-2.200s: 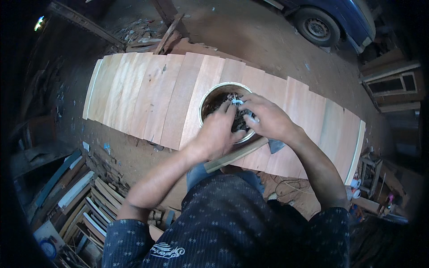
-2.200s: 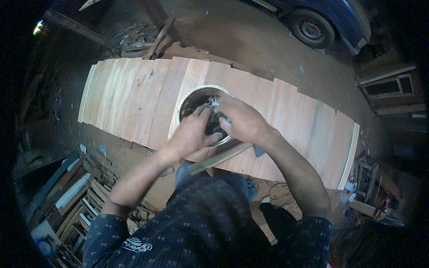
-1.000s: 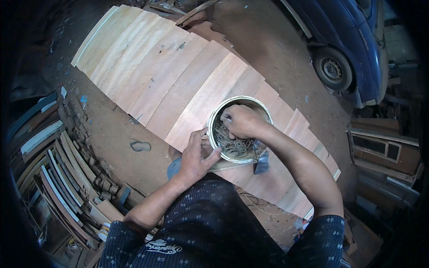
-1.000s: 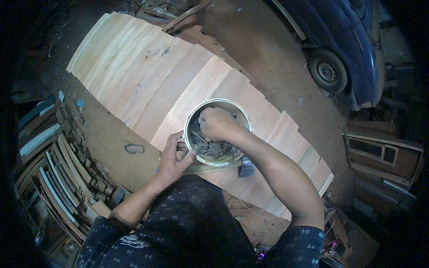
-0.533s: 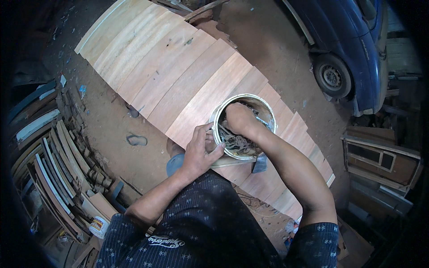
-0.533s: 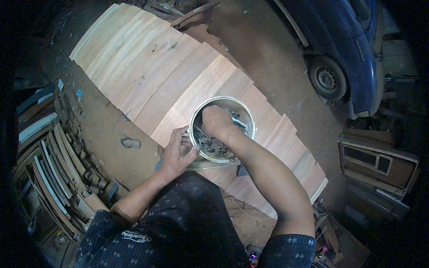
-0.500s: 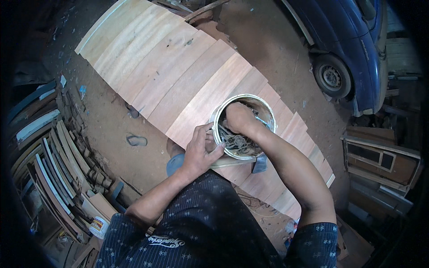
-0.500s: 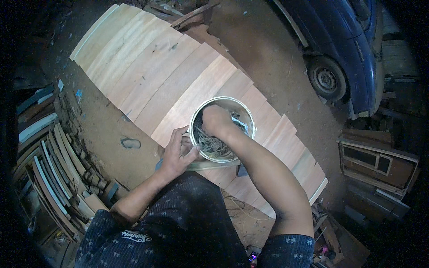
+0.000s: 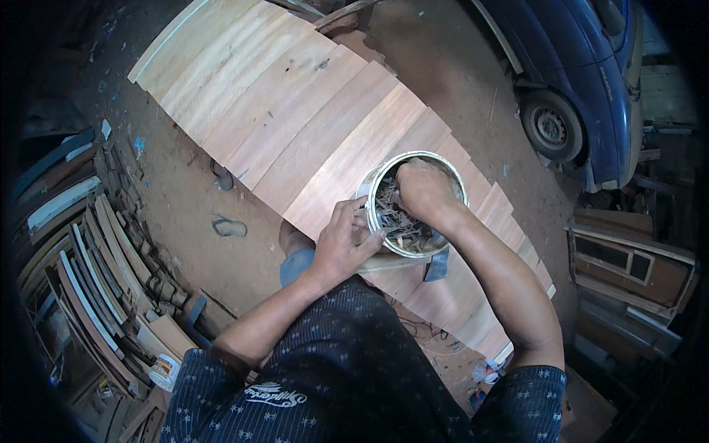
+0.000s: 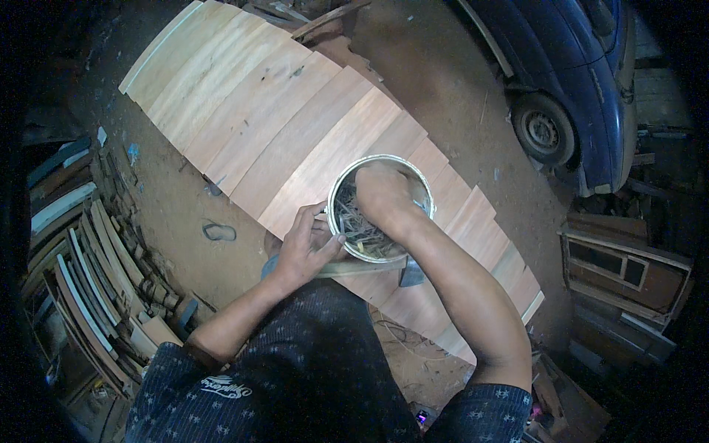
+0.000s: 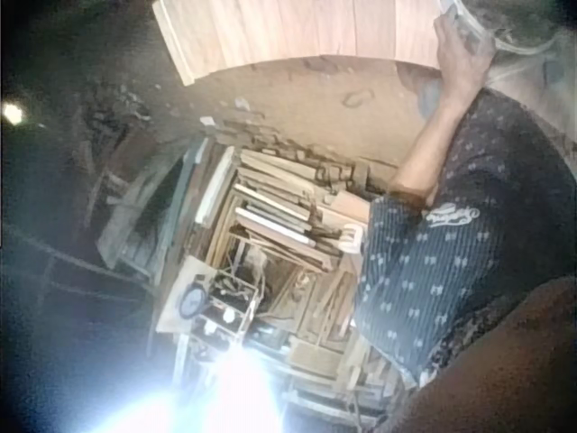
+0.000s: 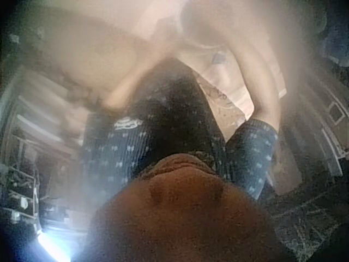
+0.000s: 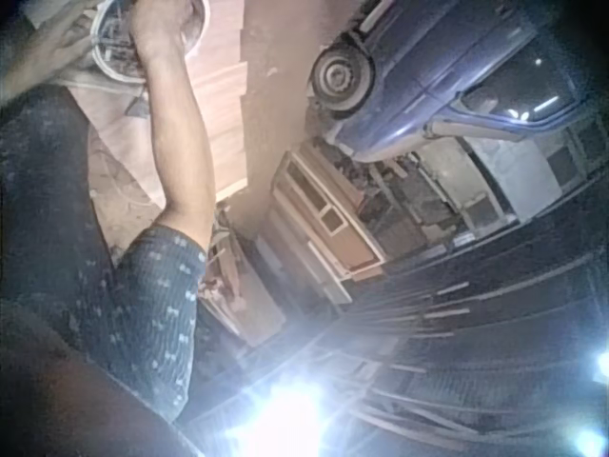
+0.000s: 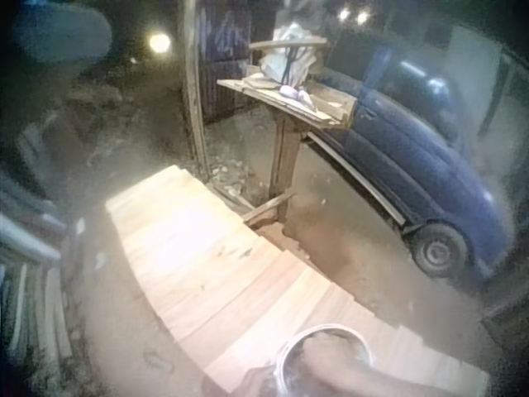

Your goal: The person arranges several wooden planks side-by-side on a workbench to form a flat surface. They then retrieve a bucket of nails and repeatedly pick up handfuls of nails, dropping them onto the assembled planks.

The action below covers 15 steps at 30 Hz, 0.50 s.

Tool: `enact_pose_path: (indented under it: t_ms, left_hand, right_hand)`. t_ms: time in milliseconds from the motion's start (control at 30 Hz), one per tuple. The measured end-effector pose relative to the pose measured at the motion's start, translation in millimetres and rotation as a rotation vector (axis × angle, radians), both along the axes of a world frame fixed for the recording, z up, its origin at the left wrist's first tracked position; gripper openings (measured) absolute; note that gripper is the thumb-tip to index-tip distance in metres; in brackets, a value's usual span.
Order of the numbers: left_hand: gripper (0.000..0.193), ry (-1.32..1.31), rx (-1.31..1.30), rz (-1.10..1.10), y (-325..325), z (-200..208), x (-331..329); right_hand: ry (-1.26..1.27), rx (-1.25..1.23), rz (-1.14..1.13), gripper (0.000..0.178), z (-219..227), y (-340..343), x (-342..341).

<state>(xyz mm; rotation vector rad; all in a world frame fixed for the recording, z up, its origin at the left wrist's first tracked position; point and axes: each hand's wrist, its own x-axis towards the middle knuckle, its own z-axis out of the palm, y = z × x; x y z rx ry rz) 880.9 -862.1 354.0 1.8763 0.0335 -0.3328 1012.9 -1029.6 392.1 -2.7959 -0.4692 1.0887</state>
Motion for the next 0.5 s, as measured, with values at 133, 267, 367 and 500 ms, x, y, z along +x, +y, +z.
enact_pose_path:
  t_ms: [133, 267, 367, 500]
  left_hand:
    - [0.066, 0.015, -0.029, 0.001, 0, 0, 0]
    - [0.066, 0.005, -0.029, -0.018, 2, -3, 1]
    - [0.066, 0.022, -0.055, -0.032, 4, -3, 1]
    - [0.064, 0.026, -0.067, -0.033, 7, -1, 2]
  right_hand:
    - [0.005, 0.084, 0.121, 0.027, -15, -9, 0]
    - [0.06, 0.021, 0.098, 0.025, -16, 0, 0]
    - [-0.018, 0.011, -0.01, 0.024, -31, 11, -5]
    - [0.018, -0.04, -0.076, 0.023, -34, 14, -2]
